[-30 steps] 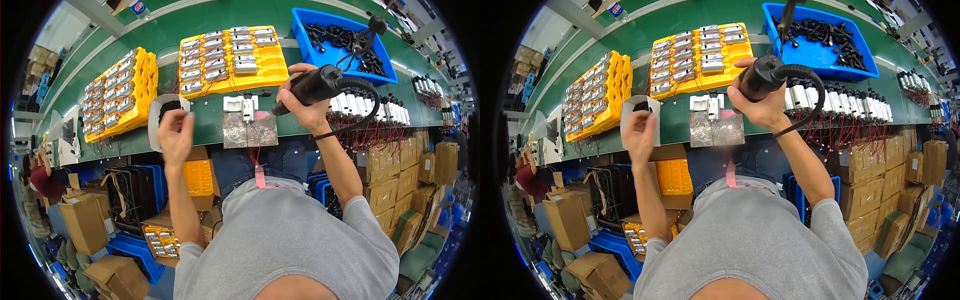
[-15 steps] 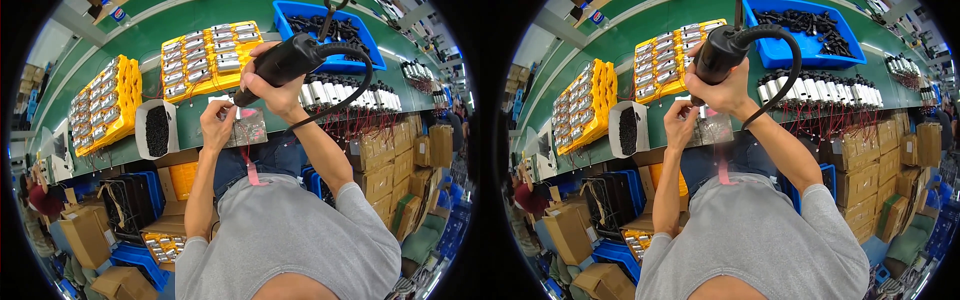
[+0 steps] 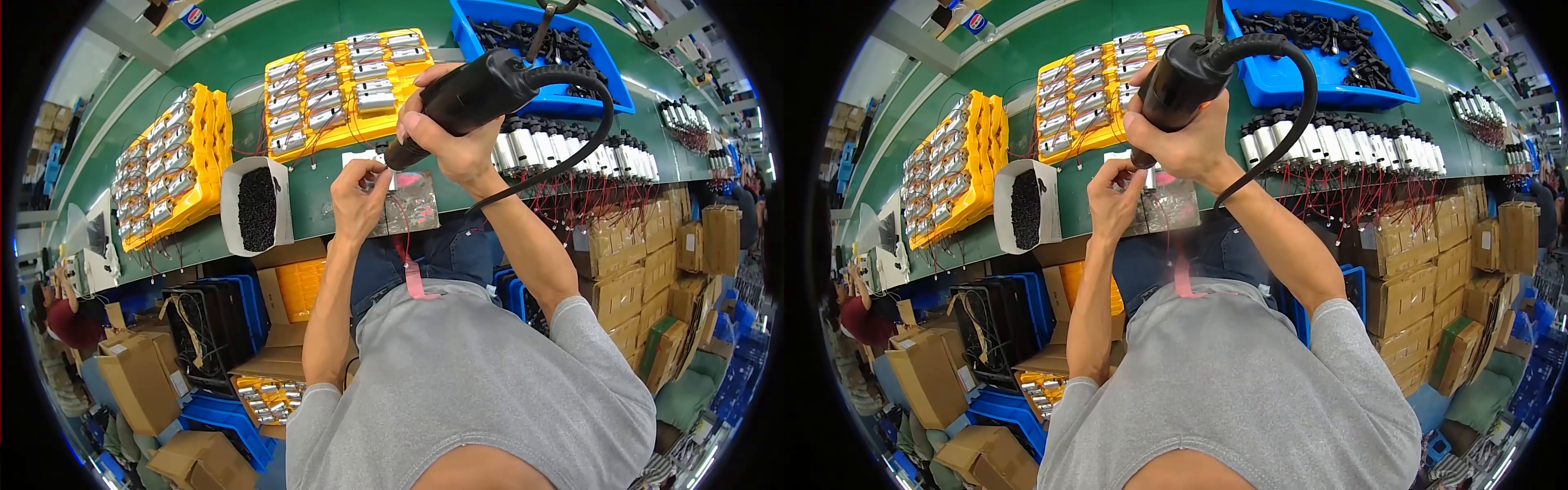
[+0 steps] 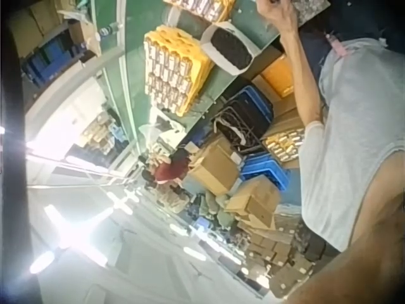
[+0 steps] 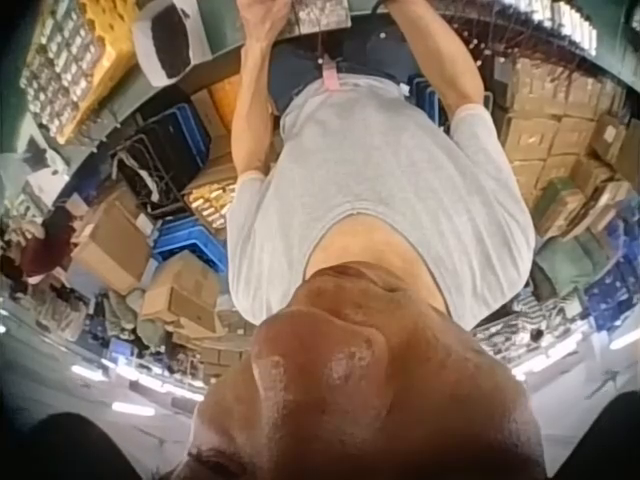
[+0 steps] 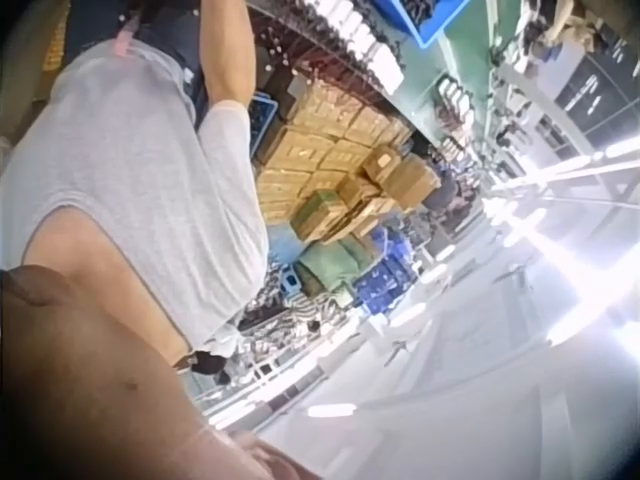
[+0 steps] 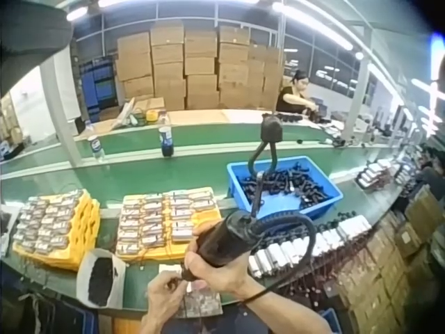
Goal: Assembling small electric motors using an electric screwdriver and various components on a factory production line.
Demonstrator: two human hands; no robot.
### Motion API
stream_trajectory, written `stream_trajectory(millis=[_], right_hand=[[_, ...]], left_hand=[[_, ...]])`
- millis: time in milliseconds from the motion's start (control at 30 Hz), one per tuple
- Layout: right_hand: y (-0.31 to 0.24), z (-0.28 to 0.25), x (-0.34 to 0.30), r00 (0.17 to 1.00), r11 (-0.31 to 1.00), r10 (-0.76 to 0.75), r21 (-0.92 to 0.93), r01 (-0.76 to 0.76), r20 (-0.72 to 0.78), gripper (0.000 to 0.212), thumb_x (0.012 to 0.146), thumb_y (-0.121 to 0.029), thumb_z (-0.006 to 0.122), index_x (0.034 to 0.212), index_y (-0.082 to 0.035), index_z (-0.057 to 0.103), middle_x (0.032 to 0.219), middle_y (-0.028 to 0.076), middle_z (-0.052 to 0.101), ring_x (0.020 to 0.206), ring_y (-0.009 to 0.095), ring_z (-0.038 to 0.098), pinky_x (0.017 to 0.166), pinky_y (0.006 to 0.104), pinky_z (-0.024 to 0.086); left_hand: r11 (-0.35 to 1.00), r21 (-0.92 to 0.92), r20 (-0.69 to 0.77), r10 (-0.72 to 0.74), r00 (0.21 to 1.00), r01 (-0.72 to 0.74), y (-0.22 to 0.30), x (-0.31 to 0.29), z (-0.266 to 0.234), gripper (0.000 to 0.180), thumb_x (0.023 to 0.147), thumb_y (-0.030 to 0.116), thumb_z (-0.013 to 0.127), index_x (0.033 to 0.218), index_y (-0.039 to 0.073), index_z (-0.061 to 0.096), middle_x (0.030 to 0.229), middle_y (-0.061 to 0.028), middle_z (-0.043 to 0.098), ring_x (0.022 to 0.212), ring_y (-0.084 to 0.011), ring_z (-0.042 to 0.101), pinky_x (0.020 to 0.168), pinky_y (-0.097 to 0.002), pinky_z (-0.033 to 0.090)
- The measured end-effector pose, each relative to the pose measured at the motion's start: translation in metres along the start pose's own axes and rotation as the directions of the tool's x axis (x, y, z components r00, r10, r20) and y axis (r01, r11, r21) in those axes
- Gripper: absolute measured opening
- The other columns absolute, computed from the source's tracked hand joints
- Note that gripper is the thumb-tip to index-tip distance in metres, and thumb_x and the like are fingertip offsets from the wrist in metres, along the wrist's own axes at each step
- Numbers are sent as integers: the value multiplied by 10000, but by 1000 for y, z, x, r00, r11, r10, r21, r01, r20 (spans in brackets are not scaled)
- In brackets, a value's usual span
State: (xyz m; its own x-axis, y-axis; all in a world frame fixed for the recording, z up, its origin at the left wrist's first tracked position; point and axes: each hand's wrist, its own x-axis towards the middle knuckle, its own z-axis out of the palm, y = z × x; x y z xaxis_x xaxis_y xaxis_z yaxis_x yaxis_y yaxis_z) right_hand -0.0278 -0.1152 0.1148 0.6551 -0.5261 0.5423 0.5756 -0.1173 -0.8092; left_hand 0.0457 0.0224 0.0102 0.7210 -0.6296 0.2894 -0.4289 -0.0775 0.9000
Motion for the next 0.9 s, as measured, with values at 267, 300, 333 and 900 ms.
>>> stream_trajectory(millis=[267, 300, 333, 900], right_hand=[[-4, 1, -2, 998, 998, 57, -25, -58, -25, 370, 733, 41, 661, 1061, 20, 491, 718, 84, 608, 636, 162, 614, 604, 303, 519], [-3, 1, -2, 998, 998, 57, -25, -58, -26, 370, 733, 41, 661, 1061, 20, 491, 718, 84, 608, 636, 162, 614, 604, 303, 519], [-2, 2, -1, 999, 998, 32, -52, -33, -16, 364, 728, 40, 662, 1053, 21, 500, 719, 78, 611, 638, 150, 611, 605, 293, 517], [25, 13, 19, 998, 958, -63, -279, 64, 11, 262, 725, 10, 669, 969, 19, 576, 702, 7, 620, 622, 61, 584, 586, 219, 485]], left_hand=[[999, -42, -4, -27, 1000, 27, 1, -2, 3, 100, 755, 46, 695, 807, -1, 625, 749, -75, 615, 640, -166, 553, 601, -283, 447], [999, -42, -4, -27, 1000, 27, 1, -1, 4, 100, 755, 46, 695, 807, -1, 625, 749, -75, 615, 640, -166, 553, 601, -283, 447], [1000, 0, -12, 20, 1000, -20, 1, -1, 4, 99, 752, 40, 690, 808, -1, 620, 752, -81, 612, 648, -182, 558, 606, -294, 451], [970, 198, -43, 151, 988, -140, -11, 19, 12, 108, 729, 27, 657, 804, 2, 583, 764, -119, 585, 713, -288, 554, 659, -380, 452]])
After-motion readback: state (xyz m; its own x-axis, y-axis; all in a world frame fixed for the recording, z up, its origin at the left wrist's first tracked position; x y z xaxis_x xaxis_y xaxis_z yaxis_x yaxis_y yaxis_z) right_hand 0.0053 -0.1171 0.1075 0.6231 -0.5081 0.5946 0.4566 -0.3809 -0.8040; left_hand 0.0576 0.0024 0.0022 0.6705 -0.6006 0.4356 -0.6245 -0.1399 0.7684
